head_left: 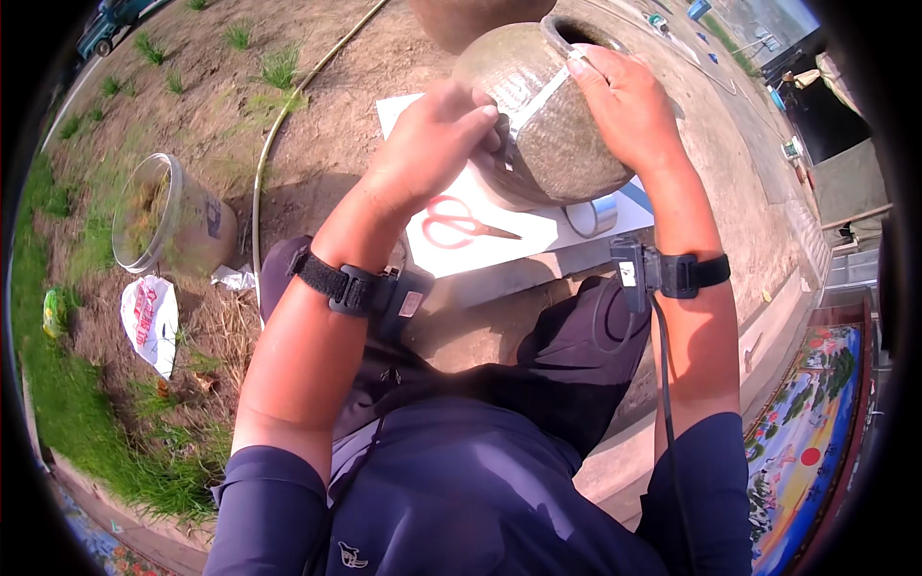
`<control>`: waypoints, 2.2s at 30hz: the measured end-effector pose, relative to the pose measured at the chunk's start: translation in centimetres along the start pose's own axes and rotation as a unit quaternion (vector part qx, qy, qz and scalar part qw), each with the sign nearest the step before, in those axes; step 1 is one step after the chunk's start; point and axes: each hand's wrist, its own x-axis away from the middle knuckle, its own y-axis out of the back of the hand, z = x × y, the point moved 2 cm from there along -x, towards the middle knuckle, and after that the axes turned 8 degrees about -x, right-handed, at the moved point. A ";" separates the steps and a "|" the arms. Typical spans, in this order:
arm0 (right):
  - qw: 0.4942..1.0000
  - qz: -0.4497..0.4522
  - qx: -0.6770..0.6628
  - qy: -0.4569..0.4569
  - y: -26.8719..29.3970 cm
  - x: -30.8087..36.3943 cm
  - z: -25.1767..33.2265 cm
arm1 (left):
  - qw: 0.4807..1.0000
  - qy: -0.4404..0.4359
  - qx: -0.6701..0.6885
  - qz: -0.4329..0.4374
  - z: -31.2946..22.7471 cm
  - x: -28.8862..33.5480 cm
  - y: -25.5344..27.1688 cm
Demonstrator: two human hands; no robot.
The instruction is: The person applies strips of adhesive tape to a ceramic pot to cover a crack, using scissors to cut lengths of tape.
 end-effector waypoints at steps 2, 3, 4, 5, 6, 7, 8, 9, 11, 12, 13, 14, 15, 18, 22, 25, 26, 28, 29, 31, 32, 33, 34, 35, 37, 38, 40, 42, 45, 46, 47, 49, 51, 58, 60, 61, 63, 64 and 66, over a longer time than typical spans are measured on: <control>1.000 0.005 -0.007 -0.002 0.1 0.0 0.2 | 0.998 -0.054 0.007 -0.016 0.9 0.1 -0.4; 1.000 0.007 -0.009 -0.011 0.2 0.1 0.2 | 0.997 -0.051 -0.042 -0.025 0.9 0.3 -0.5; 1.000 0.009 -0.012 -0.020 0.2 0.1 0.1 | 0.998 -0.050 -0.041 -0.026 0.8 0.3 -0.7; 1.000 0.012 -0.011 -0.019 0.0 0.1 -0.1 | 0.997 -0.033 -0.065 -0.037 0.3 0.4 -1.0; 1.000 -0.004 -0.012 -0.010 -0.1 0.2 -0.3 | 0.995 -0.016 -0.088 -0.048 0.1 0.4 -1.2; 1.000 -0.019 -0.013 -0.001 -0.2 0.2 -0.5 | 0.995 -0.015 -0.085 -0.049 0.3 0.4 -1.4; 1.000 -0.014 -0.014 0.001 -0.2 0.2 -0.5 | 0.995 -0.023 -0.079 -0.053 0.5 0.5 -1.5; 0.999 -0.012 -0.031 0.004 -0.1 0.1 -0.4 | 0.995 -0.031 -0.072 -0.057 0.7 0.6 -1.4; 0.999 -0.004 -0.047 0.009 0.0 -0.1 -0.3 | 0.999 -0.018 -0.004 -0.036 1.2 0.6 -0.7; 0.998 -0.008 -0.058 0.013 0.0 -0.2 -0.2 | 0.998 -0.008 0.061 -0.012 1.4 0.8 -0.5; 0.997 -0.012 -0.069 0.016 0.0 -0.2 -0.2 | 1.000 0.004 0.015 -0.009 1.8 1.1 -0.5; 0.998 -0.008 -0.067 0.017 0.1 -0.2 -0.3 | 1.000 0.018 0.006 -0.020 2.3 1.6 -0.9; 0.998 -0.003 -0.067 0.012 0.2 -0.2 -0.5 | 0.999 0.029 -0.005 -0.020 2.8 2.0 -1.4; 0.998 0.004 -0.069 0.004 0.1 -0.5 -0.4 | 0.999 0.041 0.006 -0.032 4.3 2.2 -2.3; 0.999 0.004 -0.046 0.000 0.1 -0.5 -0.6 | 0.992 -0.040 -0.087 -0.086 5.4 1.9 -2.5; 0.999 0.000 -0.044 0.016 0.1 -0.3 -0.7 | 0.988 -0.055 -0.110 -0.091 5.9 2.1 -2.6; 0.999 0.000 -0.043 0.015 0.0 -0.3 -0.9 | 0.988 -0.065 -0.105 -0.089 5.8 2.2 -2.6; 0.998 -0.003 -0.055 0.006 -0.1 -0.2 -1.2 | 0.985 -0.061 -0.131 -0.091 5.6 2.4 -2.8; 0.999 -0.002 -0.054 0.006 0.0 -0.2 -1.2 | 0.981 -0.058 -0.157 -0.094 5.5 2.4 -3.0; 0.998 0.006 -0.059 -0.005 0.2 -0.3 -1.0 | 0.980 -0.065 -0.164 -0.095 5.5 2.5 -3.0; 0.998 0.008 -0.059 -0.004 0.2 -0.3 -0.9 | 0.978 -0.073 -0.171 -0.099 5.6 2.7 -2.9; 0.997 0.014 -0.069 -0.009 0.2 -0.3 -0.8 | 0.978 -0.072 -0.170 -0.101 5.8 2.9 -2.8; 0.997 0.021 -0.079 -0.014 0.1 -0.3 -0.7 | 0.980 -0.052 -0.177 -0.080 6.1 3.1 -2.6; 0.997 0.023 -0.079 -0.014 0.1 -0.4 -0.7 | 0.981 -0.033 -0.184 -0.059 6.5 3.3 -2.4; 0.998 0.022 -0.062 0.002 0.2 -0.5 -1.0 | 0.982 -0.008 -0.186 -0.039 8.0 3.9 -2.2; 0.998 0.025 -0.062 0.001 0.3 -0.6 -1.3 | 0.982 0.015 -0.189 -0.017 8.4 4.3 -2.1; 0.995 0.052 -0.087 -0.004 0.3 -0.7 -1.9 | 0.976 0.040 -0.214 0.009 9.1 4.9 -1.9; 0.996 0.049 -0.073 0.003 0.2 -0.8 -2.1 | 0.968 0.064 -0.240 0.035 9.8 5.5 -1.6; 0.997 0.048 -0.060 0.013 0.4 -0.7 -2.0 | 0.971 0.057 -0.225 0.057 10.4 6.0 -1.5; 0.997 0.052 -0.063 0.015 0.5 -0.7 -1.9 | 0.970 0.074 -0.222 0.066 10.6 6.0 -1.6; 0.996 0.053 -0.064 0.016 0.5 -0.8 -1.8 | 0.969 0.093 -0.219 0.073 10.6 6.2 -1.4; 0.996 0.074 -0.054 0.012 0.5 -0.9 -1.6 | 0.973 0.086 -0.207 0.062 11.2 6.6 -1.1; 0.996 0.069 -0.049 0.011 0.5 -0.8 -1.2 | 0.977 0.077 -0.194 0.052 11.3 6.8 -1.0; 0.995 0.066 -0.068 0.010 0.3 -0.8 -1.6 | 0.979 0.110 -0.162 0.054 11.0 7.3 -0.4; 0.995 0.065 -0.069 0.010 0.4 -0.8 -1.8 | 0.980 0.113 -0.155 0.054 10.7 7.4 -0.3; 0.995 0.064 -0.073 0.010 0.5 -0.9 -1.9 | 0.982 0.112 -0.142 0.054 10.9 7.4 -0.3; 0.994 0.064 -0.091 0.006 0.4 -0.9 -1.7 | 0.983 0.111 -0.134 0.053 10.3 7.5 0.0; 0.992 0.065 -0.108 0.001 0.5 -1.0 -1.8 | 0.982 0.115 -0.141 0.054 9.9 7.7 0.2; 0.993 0.061 -0.102 -0.001 0.8 -1.3 -2.8 | 0.980 0.115 -0.153 0.059 8.6 7.8 0.2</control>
